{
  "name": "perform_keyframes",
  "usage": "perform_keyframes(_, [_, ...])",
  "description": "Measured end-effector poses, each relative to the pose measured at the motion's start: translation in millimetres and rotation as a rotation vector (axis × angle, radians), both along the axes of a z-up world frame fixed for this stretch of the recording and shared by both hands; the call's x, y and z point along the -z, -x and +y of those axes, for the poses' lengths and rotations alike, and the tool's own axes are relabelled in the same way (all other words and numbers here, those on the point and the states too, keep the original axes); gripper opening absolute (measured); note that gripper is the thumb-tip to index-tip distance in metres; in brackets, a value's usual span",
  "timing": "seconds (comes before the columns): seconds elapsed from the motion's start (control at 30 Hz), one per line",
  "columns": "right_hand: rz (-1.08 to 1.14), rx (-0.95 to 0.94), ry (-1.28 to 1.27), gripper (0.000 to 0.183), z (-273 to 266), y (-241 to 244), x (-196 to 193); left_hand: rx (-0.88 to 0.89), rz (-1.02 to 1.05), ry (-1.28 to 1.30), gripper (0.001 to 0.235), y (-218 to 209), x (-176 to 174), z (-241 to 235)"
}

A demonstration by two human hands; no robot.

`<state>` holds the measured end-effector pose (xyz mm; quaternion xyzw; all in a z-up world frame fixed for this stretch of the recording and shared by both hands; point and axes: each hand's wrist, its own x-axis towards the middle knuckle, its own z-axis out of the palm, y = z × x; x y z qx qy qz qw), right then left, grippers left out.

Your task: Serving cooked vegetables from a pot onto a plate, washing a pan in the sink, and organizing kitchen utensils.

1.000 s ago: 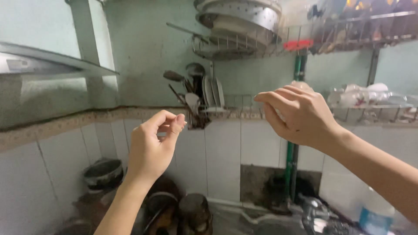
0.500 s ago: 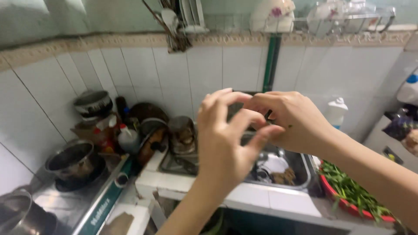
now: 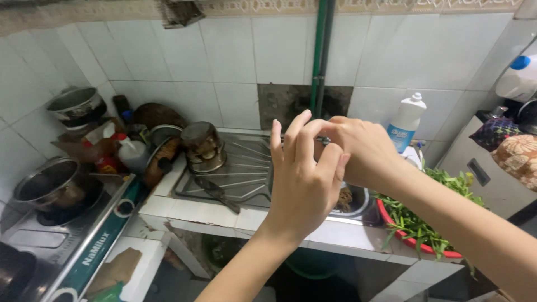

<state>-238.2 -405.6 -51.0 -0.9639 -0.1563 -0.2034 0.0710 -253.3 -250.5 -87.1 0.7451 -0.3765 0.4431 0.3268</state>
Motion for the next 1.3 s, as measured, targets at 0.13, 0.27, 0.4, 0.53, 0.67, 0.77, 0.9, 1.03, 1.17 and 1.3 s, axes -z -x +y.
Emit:
perform_keyframes(0.13, [-0.048, -0.018, -0.067, 0.036, -53, -8, 49, 0.053, 0.015, -0.047, 0.013, -33, 33, -38])
perform_keyframes(0.27, [0.123, 0.050, -0.252, 0.015, -111, -2, 101, -0.050, 0.228, 0.050, 0.014, -99, 98, -71])
perform_keyframes(0.4, [0.208, 0.054, -0.222, 0.018, -182, 4, 156, -0.207, 0.441, -0.082, 0.025, -179, 181, -96])
perform_keyframes(0.53, [0.290, 0.122, -0.265, 0.020, -236, 13, 173, -0.300, 0.596, -0.169, 0.037, -227, 228, -110])
perform_keyframes(0.67, [0.314, 0.194, -0.403, 0.020, -265, 7, 176, -0.491, 0.416, -0.344, 0.024, -260, 270, -120])
perform_keyframes(0.77, [0.317, 0.202, -0.414, 0.021, -268, -2, 176, -0.498, 0.443, -0.345, 0.040, -243, 241, -130])
perform_keyframes(0.9, [0.339, 0.163, -0.518, 0.022, -263, -16, 177, -0.456, 0.667, -0.330, 0.028, -240, 244, -128])
perform_keyframes(1.03, [0.344, 0.041, -0.514, 0.022, -256, -42, 193, -0.542, 0.495, -0.230, 0.014, -228, 243, -101])
perform_keyframes(1.17, [0.472, 0.058, -0.467, 0.024, -210, -64, 182, -0.470, 0.595, -0.039, 0.030, -189, 218, -67])
perform_keyframes(1.3, [0.473, -0.258, -0.643, 0.023, -155, -89, 196, -0.478, 0.642, 0.141, 0.033, -128, 184, -24])
